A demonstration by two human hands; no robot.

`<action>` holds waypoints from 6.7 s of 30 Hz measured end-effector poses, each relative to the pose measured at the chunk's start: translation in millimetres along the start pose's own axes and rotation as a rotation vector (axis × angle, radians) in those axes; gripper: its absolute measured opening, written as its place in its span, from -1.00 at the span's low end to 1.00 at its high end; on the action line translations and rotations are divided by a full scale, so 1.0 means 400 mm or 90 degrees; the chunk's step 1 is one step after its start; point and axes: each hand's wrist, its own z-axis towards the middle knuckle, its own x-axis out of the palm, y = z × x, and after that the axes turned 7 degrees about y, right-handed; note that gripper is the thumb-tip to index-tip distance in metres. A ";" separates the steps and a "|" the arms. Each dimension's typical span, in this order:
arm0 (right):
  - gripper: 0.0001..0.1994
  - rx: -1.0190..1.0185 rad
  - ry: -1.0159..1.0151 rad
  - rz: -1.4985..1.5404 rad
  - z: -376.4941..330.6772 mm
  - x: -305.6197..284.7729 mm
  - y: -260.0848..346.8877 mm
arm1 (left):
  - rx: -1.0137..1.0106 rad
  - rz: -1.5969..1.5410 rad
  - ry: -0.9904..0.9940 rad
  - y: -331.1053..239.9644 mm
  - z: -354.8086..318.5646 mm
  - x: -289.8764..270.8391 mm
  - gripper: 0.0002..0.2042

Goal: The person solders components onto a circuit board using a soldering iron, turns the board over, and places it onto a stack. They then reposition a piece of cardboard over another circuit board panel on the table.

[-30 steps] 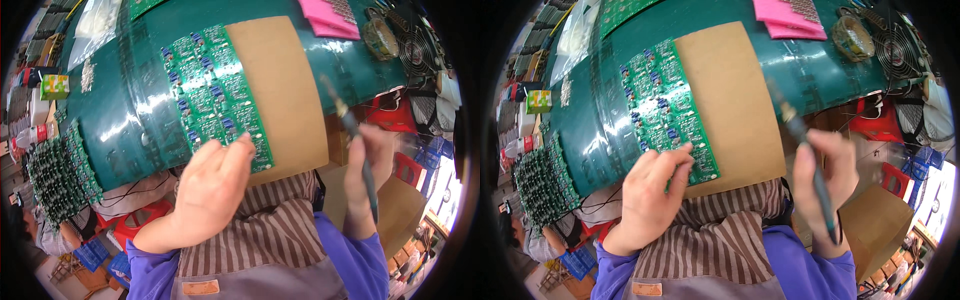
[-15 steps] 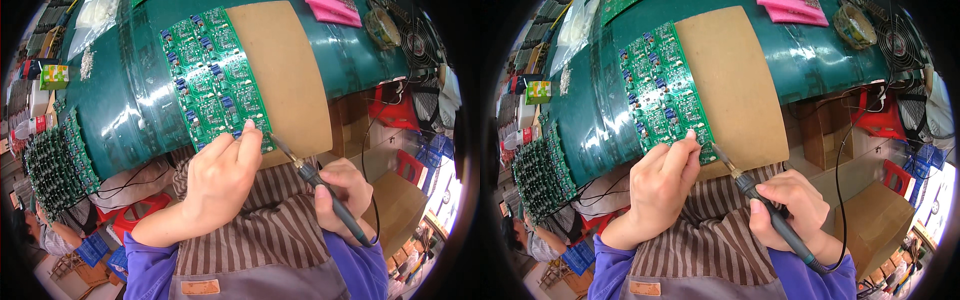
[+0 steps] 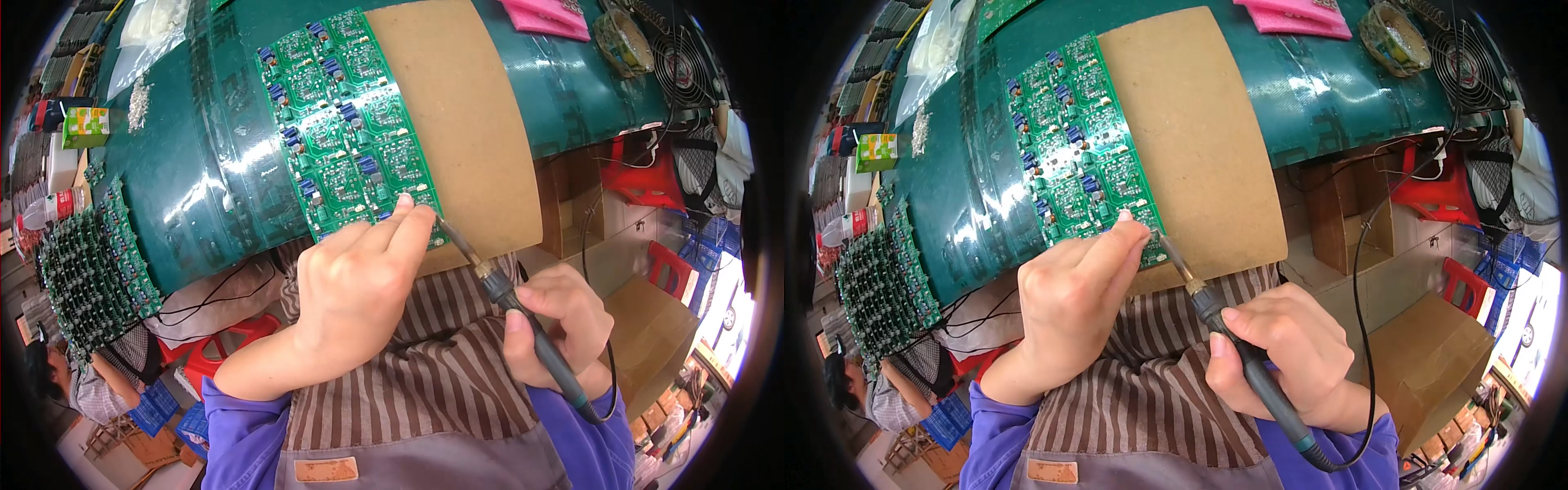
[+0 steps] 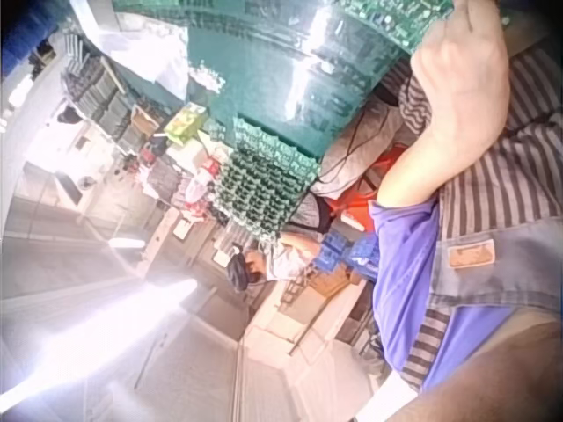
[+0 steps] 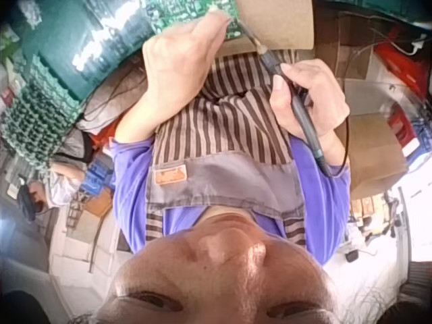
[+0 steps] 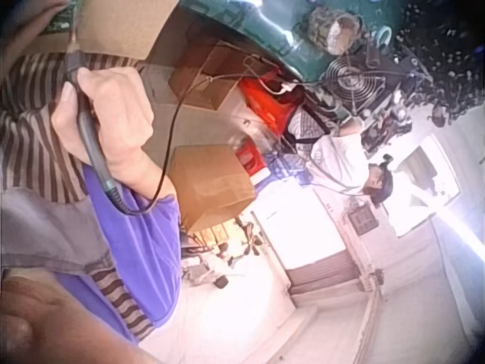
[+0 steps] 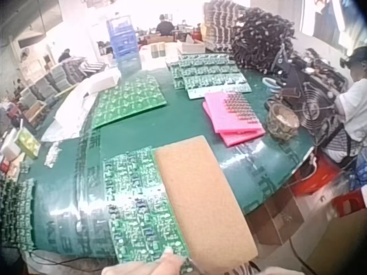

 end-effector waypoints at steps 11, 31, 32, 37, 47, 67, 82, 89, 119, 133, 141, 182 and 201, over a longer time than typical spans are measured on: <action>-0.80 0.017 -0.020 0.011 -0.004 0.008 -0.007 | 0.064 -0.017 -0.039 0.011 -0.006 0.021 -0.84; -0.92 0.141 -0.414 -0.137 0.103 -0.172 -0.208 | -0.045 -0.060 0.089 -0.003 0.014 -0.031 -0.93; -0.89 0.095 -0.510 -0.177 0.133 -0.193 -0.255 | -0.033 -0.080 0.062 0.000 0.016 -0.027 -0.94; -0.87 0.163 -0.462 -0.360 0.189 -0.256 -0.367 | -0.024 -0.147 0.078 0.026 0.039 -0.047 -0.91; -0.85 0.041 -0.108 -0.057 0.302 0.056 -0.099 | -0.116 -0.092 -0.221 0.262 0.210 -0.173 -0.91; -0.84 0.040 -0.021 -0.016 0.410 0.165 -0.100 | -0.070 -0.068 -0.220 0.335 0.229 -0.077 -0.86; -0.82 -0.001 0.017 -0.053 0.409 0.153 -0.098 | -0.080 -0.116 -0.168 0.318 0.224 -0.086 -0.84; -0.82 -0.017 0.017 -0.052 0.408 0.155 -0.102 | -0.087 -0.067 -0.147 0.322 0.221 -0.085 -0.86; -0.79 -0.032 0.045 -0.048 0.366 0.109 -0.081 | -0.032 -0.059 0.027 0.304 0.198 -0.143 -0.81; -0.80 -0.046 0.058 -0.064 0.333 0.116 -0.071 | -0.111 -0.125 -0.012 0.266 0.163 -0.125 -0.87; -0.81 -0.040 0.071 -0.072 0.335 0.116 -0.063 | -0.119 -0.134 0.001 0.263 0.165 -0.128 -0.86; -0.78 -0.033 0.048 -0.059 0.316 0.098 -0.060 | -0.036 -0.091 -0.068 0.263 0.151 -0.138 -0.88; -0.75 -0.049 0.112 -0.071 0.231 0.073 -0.032 | -0.046 -0.120 -0.078 0.195 0.065 -0.098 -0.81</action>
